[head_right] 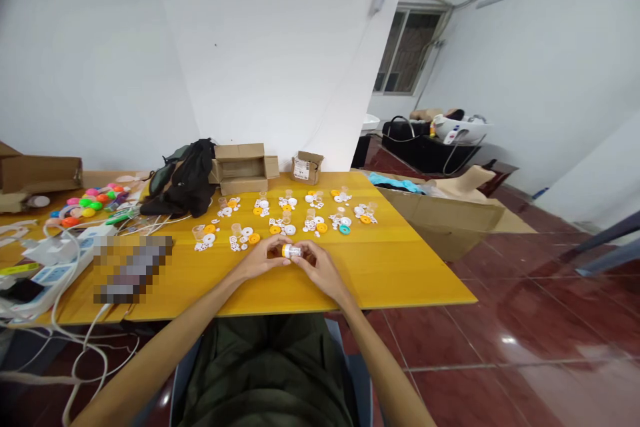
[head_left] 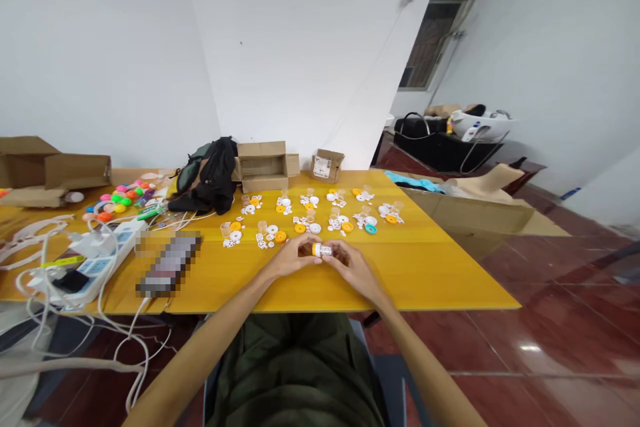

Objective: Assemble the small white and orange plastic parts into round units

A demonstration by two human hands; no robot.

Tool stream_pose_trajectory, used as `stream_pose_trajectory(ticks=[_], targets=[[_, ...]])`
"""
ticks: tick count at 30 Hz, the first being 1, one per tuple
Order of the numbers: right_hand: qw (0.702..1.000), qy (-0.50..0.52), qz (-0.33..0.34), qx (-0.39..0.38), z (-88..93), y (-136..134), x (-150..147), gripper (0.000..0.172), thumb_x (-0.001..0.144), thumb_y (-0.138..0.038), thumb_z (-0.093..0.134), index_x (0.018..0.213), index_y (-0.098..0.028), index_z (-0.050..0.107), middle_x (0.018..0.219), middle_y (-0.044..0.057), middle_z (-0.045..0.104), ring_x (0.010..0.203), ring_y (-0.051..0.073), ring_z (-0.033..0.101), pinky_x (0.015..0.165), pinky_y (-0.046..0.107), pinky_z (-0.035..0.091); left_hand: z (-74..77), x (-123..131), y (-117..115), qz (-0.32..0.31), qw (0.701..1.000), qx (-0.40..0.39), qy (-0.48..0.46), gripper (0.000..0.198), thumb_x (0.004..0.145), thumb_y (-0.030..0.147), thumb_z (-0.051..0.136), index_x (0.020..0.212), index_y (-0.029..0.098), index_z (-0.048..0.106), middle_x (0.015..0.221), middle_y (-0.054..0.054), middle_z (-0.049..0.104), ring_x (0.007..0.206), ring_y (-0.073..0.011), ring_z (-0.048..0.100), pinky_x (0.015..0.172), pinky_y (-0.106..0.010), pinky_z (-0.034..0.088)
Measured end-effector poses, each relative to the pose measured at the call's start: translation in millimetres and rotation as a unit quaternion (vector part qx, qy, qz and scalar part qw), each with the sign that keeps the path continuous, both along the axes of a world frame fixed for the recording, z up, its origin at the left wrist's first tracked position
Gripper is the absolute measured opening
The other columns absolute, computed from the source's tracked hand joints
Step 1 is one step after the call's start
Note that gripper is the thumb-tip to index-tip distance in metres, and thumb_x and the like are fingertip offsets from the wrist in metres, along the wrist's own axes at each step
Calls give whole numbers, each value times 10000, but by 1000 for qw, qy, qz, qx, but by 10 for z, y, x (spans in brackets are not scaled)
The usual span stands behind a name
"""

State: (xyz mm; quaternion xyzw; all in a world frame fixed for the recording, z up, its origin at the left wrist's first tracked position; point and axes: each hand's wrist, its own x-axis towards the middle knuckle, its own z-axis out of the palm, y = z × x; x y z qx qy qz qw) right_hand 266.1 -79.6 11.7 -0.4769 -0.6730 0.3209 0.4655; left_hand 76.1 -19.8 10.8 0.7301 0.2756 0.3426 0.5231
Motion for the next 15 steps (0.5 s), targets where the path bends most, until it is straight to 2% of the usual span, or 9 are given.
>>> stream_pose_trajectory(ticks=[3, 6, 11, 15], targets=[[999, 0, -41, 7, -5, -14, 51, 333, 822, -545, 604, 923, -230, 646, 884, 43, 726, 758, 214, 643, 693, 314, 520, -19, -2, 15, 7, 1000, 18, 0, 572, 665, 428, 856, 1161, 230, 652, 1206, -94, 690, 1123, -275, 624, 982, -390, 455], [994, -12, -105, 9, -15, -33, 203, 351, 797, -553, 607, 918, -226, 648, 875, 54, 727, 711, 217, 633, 659, 322, 520, -42, -8, 32, 12, 999, 29, 8, 583, 696, 405, 839, 1215, 240, 630, 1238, -97, 688, 1113, -267, 638, 984, -395, 458], [975, -72, -208, 29, -30, -59, 614, 344, 787, -557, 584, 869, -231, 655, 819, 64, 719, 692, 223, 623, 649, 334, 516, -82, -5, 55, 30, 998, 47, 30, 475, 722, 352, 818, 1152, 222, 664, 1167, -90, 717, 1058, -251, 654, 935, -368, 468], [963, -129, -233, 36, -88, -46, 846, 301, 788, -525, 585, 828, -232, 641, 792, 69, 707, 693, 230, 627, 669, 347, 518, -94, 2, 63, 38, 997, 52, 36, 370, 737, 317, 796, 1078, 215, 693, 1117, -76, 732, 1021, -239, 660, 902, -347, 472]])
